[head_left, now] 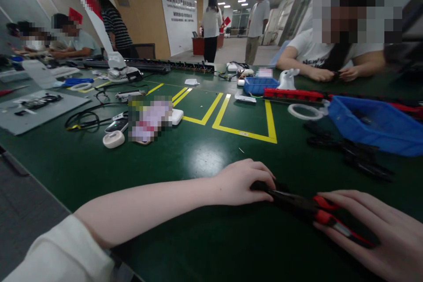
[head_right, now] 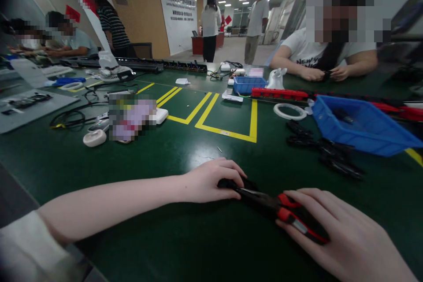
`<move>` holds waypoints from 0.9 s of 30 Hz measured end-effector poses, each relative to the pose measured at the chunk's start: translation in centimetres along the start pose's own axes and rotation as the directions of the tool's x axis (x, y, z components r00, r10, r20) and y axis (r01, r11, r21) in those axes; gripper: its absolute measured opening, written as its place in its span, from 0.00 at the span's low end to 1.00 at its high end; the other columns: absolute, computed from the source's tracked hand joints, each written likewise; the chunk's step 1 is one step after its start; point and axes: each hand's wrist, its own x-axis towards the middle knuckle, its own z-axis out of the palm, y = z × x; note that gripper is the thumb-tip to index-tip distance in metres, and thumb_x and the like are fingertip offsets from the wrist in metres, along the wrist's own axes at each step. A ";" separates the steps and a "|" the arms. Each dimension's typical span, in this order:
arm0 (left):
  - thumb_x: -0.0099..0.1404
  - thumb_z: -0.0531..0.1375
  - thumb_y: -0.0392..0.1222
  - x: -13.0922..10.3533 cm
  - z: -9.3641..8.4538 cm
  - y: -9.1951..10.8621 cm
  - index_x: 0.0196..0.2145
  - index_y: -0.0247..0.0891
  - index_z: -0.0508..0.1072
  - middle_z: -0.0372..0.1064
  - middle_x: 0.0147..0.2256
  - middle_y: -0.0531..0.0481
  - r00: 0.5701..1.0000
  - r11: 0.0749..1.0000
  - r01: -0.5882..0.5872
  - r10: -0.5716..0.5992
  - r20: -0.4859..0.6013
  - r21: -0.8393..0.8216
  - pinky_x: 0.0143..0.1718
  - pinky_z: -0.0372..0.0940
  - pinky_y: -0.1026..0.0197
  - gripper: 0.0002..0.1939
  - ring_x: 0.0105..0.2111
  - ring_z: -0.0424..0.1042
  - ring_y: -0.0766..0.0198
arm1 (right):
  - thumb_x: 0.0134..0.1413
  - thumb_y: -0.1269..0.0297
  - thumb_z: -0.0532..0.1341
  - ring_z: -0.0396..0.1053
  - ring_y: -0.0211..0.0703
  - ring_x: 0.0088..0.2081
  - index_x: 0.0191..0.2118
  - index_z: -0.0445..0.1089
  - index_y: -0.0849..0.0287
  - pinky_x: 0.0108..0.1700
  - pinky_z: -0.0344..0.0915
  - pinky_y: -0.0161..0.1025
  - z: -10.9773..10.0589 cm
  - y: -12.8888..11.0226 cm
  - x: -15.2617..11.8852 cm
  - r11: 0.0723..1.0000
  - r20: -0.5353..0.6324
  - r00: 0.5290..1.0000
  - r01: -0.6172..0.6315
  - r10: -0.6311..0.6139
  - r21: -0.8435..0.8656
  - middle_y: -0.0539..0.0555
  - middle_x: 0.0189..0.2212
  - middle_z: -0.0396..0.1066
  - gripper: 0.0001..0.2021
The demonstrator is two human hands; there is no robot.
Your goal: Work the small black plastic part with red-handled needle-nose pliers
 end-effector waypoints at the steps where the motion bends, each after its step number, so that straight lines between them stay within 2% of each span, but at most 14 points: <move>1: 0.67 0.64 0.40 0.0 0.0 0.0 0.42 0.37 0.75 0.70 0.51 0.45 1.000 1.000 0.011 -0.011 0.004 -0.002 0.53 0.65 0.56 0.07 0.51 0.71 0.58 | 0.56 0.47 0.60 0.76 0.44 0.32 0.46 0.72 0.49 0.30 0.74 0.39 -0.3 0.0 0.1 0.998 0.011 0.998 0.060 -0.060 -0.017 0.51 0.40 0.76 0.17; 3: 0.67 0.64 0.40 0.0 0.0 0.1 0.42 0.37 0.75 0.71 0.51 0.46 1.000 1.000 0.012 -0.012 0.005 -0.003 0.53 0.65 0.55 0.07 0.50 0.71 0.58 | 0.59 0.50 0.58 0.76 0.44 0.33 0.48 0.70 0.53 0.31 0.73 0.40 -0.9 0.0 0.4 0.987 0.011 0.989 0.150 -0.150 -0.055 0.54 0.40 0.75 0.17; 6: 0.67 0.64 0.41 0.0 0.1 0.2 0.42 0.37 0.75 0.71 0.50 0.46 1.000 1.000 -0.010 0.010 0.002 -0.003 0.51 0.65 0.55 0.07 0.49 0.71 0.58 | 0.60 0.50 0.58 0.75 0.45 0.33 0.47 0.69 0.55 0.33 0.72 0.41 -1.6 -0.2 0.7 0.980 0.001 0.984 0.179 -0.180 -0.089 0.55 0.40 0.74 0.16; 13: 0.65 0.66 0.43 -0.2 0.2 0.5 0.42 0.38 0.75 0.70 0.47 0.47 1.000 0.999 0.027 -0.026 -0.007 0.029 0.47 0.64 0.56 0.10 0.46 0.71 0.58 | 0.59 0.55 0.59 0.74 0.52 0.39 0.52 0.67 0.51 0.38 0.70 0.48 -1.7 -0.4 0.6 0.996 -0.025 0.996 0.082 -0.083 -0.022 0.57 0.42 0.73 0.17; 20: 0.61 0.68 0.53 -0.3 0.0 1.1 0.39 0.40 0.75 0.69 0.45 0.51 0.998 0.991 0.056 -0.057 0.001 0.123 0.49 0.58 0.53 0.16 0.47 0.69 0.57 | 0.59 0.56 0.60 0.72 0.52 0.40 0.52 0.67 0.59 0.40 0.66 0.47 -2.0 -0.4 0.8 0.988 -0.086 0.989 0.114 -0.123 -0.100 0.60 0.43 0.72 0.19; 24: 0.61 0.67 0.56 -0.4 0.1 1.6 0.43 0.41 0.74 0.70 0.44 0.50 0.997 0.979 0.071 -0.070 -0.012 0.191 0.47 0.60 0.53 0.19 0.45 0.70 0.56 | 0.58 0.56 0.60 0.73 0.53 0.40 0.53 0.67 0.58 0.41 0.65 0.49 -2.0 -0.4 1.0 0.987 -0.091 0.988 0.119 -0.129 -0.107 0.60 0.42 0.74 0.19; 27: 0.62 0.67 0.53 -0.5 0.3 1.7 0.47 0.40 0.73 0.69 0.47 0.49 0.999 0.976 0.049 -0.046 -0.019 0.212 0.46 0.63 0.54 0.20 0.45 0.70 0.56 | 0.57 0.55 0.61 0.73 0.55 0.41 0.53 0.66 0.54 0.42 0.65 0.51 -2.2 -0.4 0.9 0.993 -0.080 0.993 0.085 -0.092 -0.086 0.58 0.42 0.74 0.19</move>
